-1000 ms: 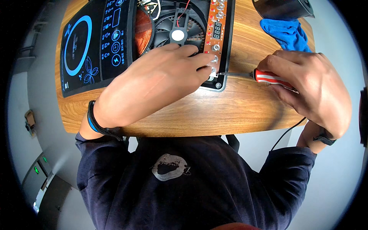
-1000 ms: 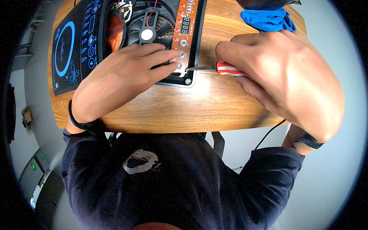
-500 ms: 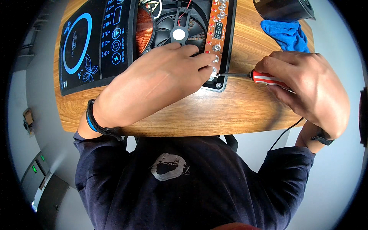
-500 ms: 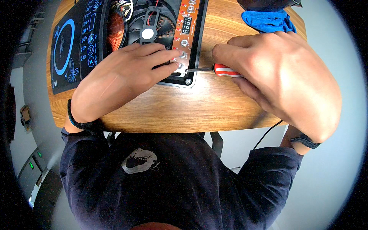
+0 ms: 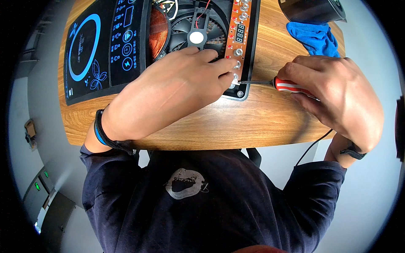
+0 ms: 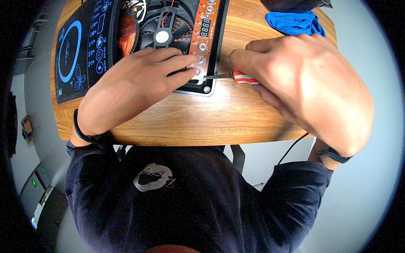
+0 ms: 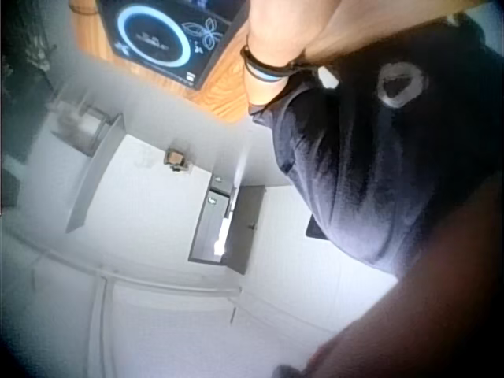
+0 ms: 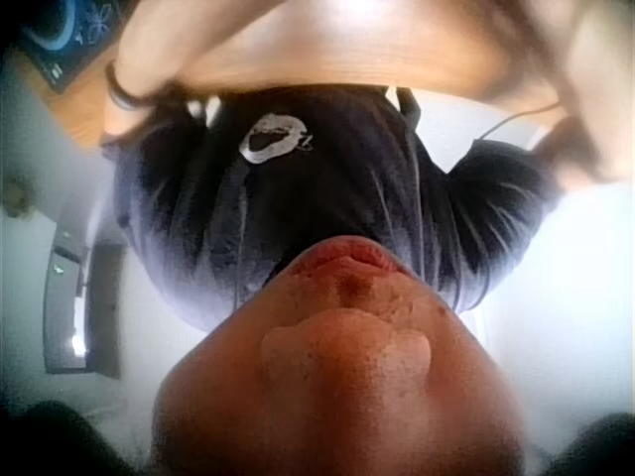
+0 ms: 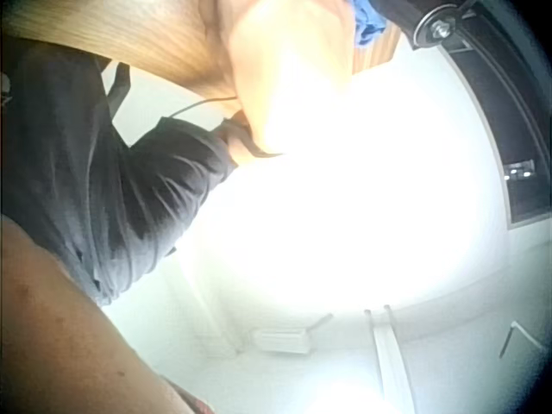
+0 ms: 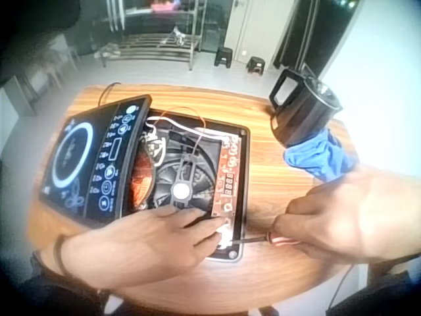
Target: The person disassembles an induction cooktop, removes the copper coil and circuit board, then reassembles the unit by securing the coil and board with screws. The cooktop cover is placed back on top.
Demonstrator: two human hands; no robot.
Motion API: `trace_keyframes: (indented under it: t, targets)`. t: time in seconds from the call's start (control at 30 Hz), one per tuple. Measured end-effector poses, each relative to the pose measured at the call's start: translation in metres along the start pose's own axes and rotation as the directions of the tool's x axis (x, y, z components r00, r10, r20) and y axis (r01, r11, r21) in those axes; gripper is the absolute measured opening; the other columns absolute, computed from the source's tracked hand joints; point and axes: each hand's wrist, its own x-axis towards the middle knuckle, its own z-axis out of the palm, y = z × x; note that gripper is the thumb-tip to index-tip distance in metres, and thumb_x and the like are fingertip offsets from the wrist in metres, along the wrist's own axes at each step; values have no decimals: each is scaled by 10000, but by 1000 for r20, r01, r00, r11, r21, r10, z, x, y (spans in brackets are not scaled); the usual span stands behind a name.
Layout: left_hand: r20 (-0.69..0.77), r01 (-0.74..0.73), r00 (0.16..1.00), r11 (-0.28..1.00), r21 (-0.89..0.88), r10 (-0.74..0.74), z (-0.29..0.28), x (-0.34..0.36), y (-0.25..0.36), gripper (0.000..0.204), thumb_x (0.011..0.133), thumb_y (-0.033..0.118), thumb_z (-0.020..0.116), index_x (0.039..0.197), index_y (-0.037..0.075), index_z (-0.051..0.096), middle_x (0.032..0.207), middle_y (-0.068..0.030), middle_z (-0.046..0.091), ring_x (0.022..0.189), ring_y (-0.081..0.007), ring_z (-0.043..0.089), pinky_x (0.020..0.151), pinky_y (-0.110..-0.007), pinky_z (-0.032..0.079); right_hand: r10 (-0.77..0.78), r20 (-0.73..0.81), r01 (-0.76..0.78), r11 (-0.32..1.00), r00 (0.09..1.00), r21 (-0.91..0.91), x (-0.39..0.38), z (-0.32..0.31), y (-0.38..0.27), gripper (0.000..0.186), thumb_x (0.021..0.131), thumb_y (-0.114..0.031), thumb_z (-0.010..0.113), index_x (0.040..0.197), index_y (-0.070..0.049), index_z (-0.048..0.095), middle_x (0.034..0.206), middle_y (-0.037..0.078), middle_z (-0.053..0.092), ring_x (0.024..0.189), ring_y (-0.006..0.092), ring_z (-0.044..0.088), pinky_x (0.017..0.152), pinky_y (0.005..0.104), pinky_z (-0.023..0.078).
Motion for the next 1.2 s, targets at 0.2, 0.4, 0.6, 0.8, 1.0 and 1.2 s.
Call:
trace_keyframes:
  t: [0.2, 0.4, 0.6, 0.8, 1.0, 1.2]
  targets:
    - [-3, -4, 1000, 1000, 2, 4, 0, 0, 0, 498, 911, 34, 701, 1409, 33, 696, 1498, -86, 694, 1319, -271, 673, 1087, -400, 592, -69, -34, 69, 998, 997, 9, -3, -1, 1, 345, 797, 17, 844, 1135, -12, 784, 1128, 128, 741, 954, 341, 798, 783, 451, 655]
    - [-2, -3, 1000, 1000, -5, 3, 0, -1, 0, 492, 919, 39, 699, 1411, 35, 697, 1522, -94, 690, 1354, -282, 664, 1122, -406, 580, -183, -176, 200, 976, 967, 83, -2, -9, 5, 310, 825, -67, 867, 1113, 6, 781, 1143, 150, 696, 997, 346, 778, 814, 433, 655]
    - [8, -3, 1000, 1000, -13, 3, 3, -2, -1, 492, 922, 43, 697, 1414, 33, 697, 1539, -99, 685, 1380, -287, 658, 1144, -408, 570, -253, -287, 261, 965, 924, -10, 8, -8, 0, 408, 845, -208, 892, 1155, 19, 755, 1191, 167, 719, 1046, 341, 776, 816, 439, 649]
    - [21, -5, 1000, 999, -39, 6, 2, -3, -2, 479, 944, 74, 680, 1421, 43, 694, 1542, -90, 680, 1382, -288, 655, 1150, -413, 561, -109, -226, 129, 989, 968, 74, 5, -15, 1, 544, 801, -269, 930, 1203, 39, 734, 1200, 177, 735, 1046, 331, 783, 817, 433, 649]
    - [25, 13, 1000, 997, -70, -11, 5, -3, -2, 477, 960, 89, 668, 1436, 80, 700, 1540, -51, 682, 1400, -282, 635, 1154, -409, 556, -278, -183, 283, 959, 943, 0, 11, -15, 2, 439, 848, -217, 895, 1174, 25, 727, 1179, 182, 760, 1047, 329, 788, 812, 411, 660]
    - [-51, 36, 998, 996, -78, -40, 15, -7, 0, 461, 967, 69, 662, 1423, 85, 733, 1580, -20, 660, 1418, -275, 617, 1151, -404, 564, -28, -262, 42, 998, 965, 49, 2, -7, -14, 597, 807, -349, 958, 1193, 10, 677, 1140, 200, 768, 1010, 367, 802, 810, 409, 666]
